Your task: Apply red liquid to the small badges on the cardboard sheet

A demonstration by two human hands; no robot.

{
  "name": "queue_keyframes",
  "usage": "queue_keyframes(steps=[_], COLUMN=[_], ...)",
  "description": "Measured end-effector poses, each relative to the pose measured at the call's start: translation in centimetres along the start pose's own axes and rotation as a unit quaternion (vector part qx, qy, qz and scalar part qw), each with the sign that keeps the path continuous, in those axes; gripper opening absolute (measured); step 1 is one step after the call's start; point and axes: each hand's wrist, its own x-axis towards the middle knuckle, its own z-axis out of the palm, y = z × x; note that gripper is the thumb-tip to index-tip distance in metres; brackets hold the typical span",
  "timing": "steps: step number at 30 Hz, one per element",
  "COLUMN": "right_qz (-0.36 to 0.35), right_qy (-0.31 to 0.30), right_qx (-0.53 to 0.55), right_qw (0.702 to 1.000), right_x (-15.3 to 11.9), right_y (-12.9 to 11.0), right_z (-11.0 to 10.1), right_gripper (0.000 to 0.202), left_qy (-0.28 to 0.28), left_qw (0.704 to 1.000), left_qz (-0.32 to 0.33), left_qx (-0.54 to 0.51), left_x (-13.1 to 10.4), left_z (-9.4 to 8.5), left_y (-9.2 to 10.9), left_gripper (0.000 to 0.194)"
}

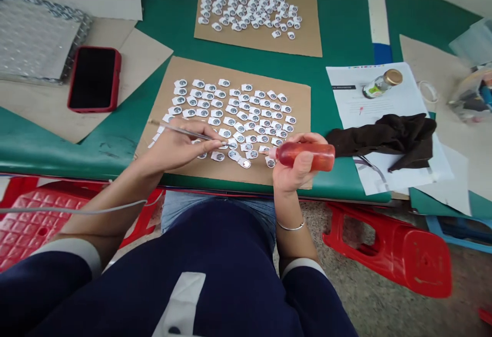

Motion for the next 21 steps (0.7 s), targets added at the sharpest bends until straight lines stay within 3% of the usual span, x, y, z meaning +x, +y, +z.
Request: queue_keyframes(steps=[2, 6, 10, 18, 21], right_qz=[0.006, 0.024, 0.039, 0.007, 0.054], right_qy=[-0.027, -0.072, -0.071, -0.001, -0.007], right_qx=[0.014, 0.016, 0.009, 0.024, 0.047], right_qw=[1.0, 0.997, 0.997, 1.0, 0.997], right_x=[0.1, -0.5, -1.2, -1.1, -0.8], right_y=[-0.3, -0.5, -0.4, -0.4, -0.2], right_z=[0.9, 2.7, 3.3, 3.0, 2.3], right_gripper=[0.027, 0.025, 0.027, 0.027, 0.026], left_qy=[0.047, 0.058, 0.069, 0.065, 0.061], left_qw=[0.997, 0.981, 0.966, 0.963, 0.961], left_qz=[0.016, 0.123, 0.204, 0.202, 0.214], left_qx=[0.062, 0.135, 0.146, 0.165, 0.167], left_x=[-1.5, -3.7, -4.0, -3.2, -3.1], left_z=[0.3, 2.0, 3.2, 3.5, 3.5], left_y=[-0.5, -1.9, -2.9, -3.9, -3.8], left_gripper=[0.016, 0.011, 0.015, 0.017, 0.017])
